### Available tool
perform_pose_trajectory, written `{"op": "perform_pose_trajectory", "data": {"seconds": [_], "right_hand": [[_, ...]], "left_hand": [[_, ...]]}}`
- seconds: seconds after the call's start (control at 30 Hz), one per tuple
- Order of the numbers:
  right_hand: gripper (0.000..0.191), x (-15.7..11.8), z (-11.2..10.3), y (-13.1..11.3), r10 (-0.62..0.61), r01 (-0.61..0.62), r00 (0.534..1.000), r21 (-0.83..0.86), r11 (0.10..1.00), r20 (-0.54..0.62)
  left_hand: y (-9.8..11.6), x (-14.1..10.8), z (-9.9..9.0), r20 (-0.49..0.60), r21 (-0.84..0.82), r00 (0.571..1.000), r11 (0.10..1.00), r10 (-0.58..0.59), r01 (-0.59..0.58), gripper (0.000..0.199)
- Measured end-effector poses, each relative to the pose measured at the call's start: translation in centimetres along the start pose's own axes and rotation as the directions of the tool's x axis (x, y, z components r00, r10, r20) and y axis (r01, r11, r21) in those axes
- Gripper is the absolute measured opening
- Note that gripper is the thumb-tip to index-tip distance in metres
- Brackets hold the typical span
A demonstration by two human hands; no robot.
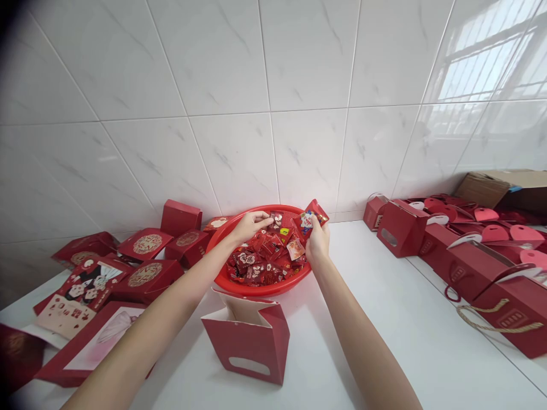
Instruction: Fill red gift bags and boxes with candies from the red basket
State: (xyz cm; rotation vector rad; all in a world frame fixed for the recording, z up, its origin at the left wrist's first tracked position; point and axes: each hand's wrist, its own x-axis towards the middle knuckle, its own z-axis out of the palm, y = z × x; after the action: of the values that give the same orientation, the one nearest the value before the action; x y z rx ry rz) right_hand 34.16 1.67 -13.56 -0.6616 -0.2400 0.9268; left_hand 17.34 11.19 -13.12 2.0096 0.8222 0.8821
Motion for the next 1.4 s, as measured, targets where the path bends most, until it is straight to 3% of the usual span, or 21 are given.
{"op": "perform_pose_trajectory", "data": {"seconds": [0.1, 0.27, 0.47, 0.53, 0.63, 0.7, 0.77, 0.83, 0.9, 0.97, 1.07, 1.17, 1.3, 1.4], "right_hand": [[0.006, -0.1, 0.1, 0.0, 0.083, -0.08, 0.995, -0.054, 0.995, 0.057], [0.01, -0.3, -0.3, 0.3, 0.205, -0.166, 0.954, -0.187, 0.968, 0.216], [0.032, -0.4, -0.9, 0.3, 0.192, -0.067, 0.908, -0.323, 0.944, 0.372], [0.035, -0.3, -1.0, 0.4, 0.164, -0.029, 0.915, -0.343, 0.939, 0.369], [0.033, -0.2, -1.0, 0.5, 0.029, 0.059, 0.953, -0.278, 0.959, 0.301], [0.03, -0.1, -1.0, 0.4, -0.058, 0.11, 0.969, -0.206, 0.972, 0.24], [0.028, -0.3, -0.8, 0.3, -0.081, 0.116, 0.976, -0.167, 0.979, 0.203], [0.026, -0.5, -0.7, 0.1, -0.067, 0.1, 0.979, -0.166, 0.981, 0.193], [0.025, -0.7, -0.5, 0.1, -0.063, 0.097, 0.98, -0.174, 0.98, 0.189], [0.024, -0.7, -0.5, 0.1, -0.077, 0.108, 0.981, -0.168, 0.98, 0.18], [0.024, -0.6, -0.5, 0.2, -0.092, 0.121, 0.977, -0.147, 0.982, 0.193], [0.025, -0.5, -0.6, 0.2, -0.092, 0.126, 0.972, -0.147, 0.981, 0.217], [0.027, -0.4, -0.7, 0.2, -0.067, 0.103, 0.973, -0.156, 0.982, 0.221], [0.028, -0.4, -0.7, 0.2, -0.066, 0.105, 0.972, -0.166, 0.981, 0.226]], "left_hand": [[-0.1, 0.1, 0.0, -0.038, -0.073, 0.999, 0.997, 0.017, -0.019, 0.055], [0.2, -0.1, 1.0, 0.042, -0.074, 0.998, 0.996, 0.054, -0.051, 0.054], [0.7, -0.6, 1.8, 0.133, -0.072, 0.985, 0.993, 0.107, -0.098, 0.047], [0.9, -0.7, 1.9, 0.141, -0.056, 0.986, 0.995, 0.091, -0.083, 0.047], [1.3, -1.0, 1.9, 0.19, 0.025, 0.981, 0.999, 0.028, -0.034, 0.046], [1.6, -1.3, 2.0, 0.356, 0.102, 0.933, 0.995, -0.044, 0.008, 0.043], [1.8, -1.6, 2.5, 0.568, 0.188, 0.815, 0.982, -0.113, 0.005, 0.036], [1.7, -1.9, 3.4, 0.695, 0.294, 0.703, 0.952, -0.155, -0.082, 0.04], [1.4, -2.2, 4.5, 0.73, 0.403, 0.661, 0.89, -0.173, -0.212, 0.056], [0.9, -2.3, 5.4, 0.724, 0.479, 0.668, 0.822, -0.172, -0.308, 0.072], [0.7, -2.4, 6.0, 0.7, 0.514, 0.697, 0.786, -0.154, -0.343, 0.089], [1.1, -2.3, 6.0, 0.688, 0.522, 0.709, 0.783, -0.154, -0.337, 0.087], [1.1, -2.1, 6.0, 0.719, 0.521, 0.673, 0.775, -0.172, -0.358, 0.085], [0.6, -2.0, 6.1, 0.71, 0.538, 0.682, 0.76, -0.176, -0.365, 0.086]]}}
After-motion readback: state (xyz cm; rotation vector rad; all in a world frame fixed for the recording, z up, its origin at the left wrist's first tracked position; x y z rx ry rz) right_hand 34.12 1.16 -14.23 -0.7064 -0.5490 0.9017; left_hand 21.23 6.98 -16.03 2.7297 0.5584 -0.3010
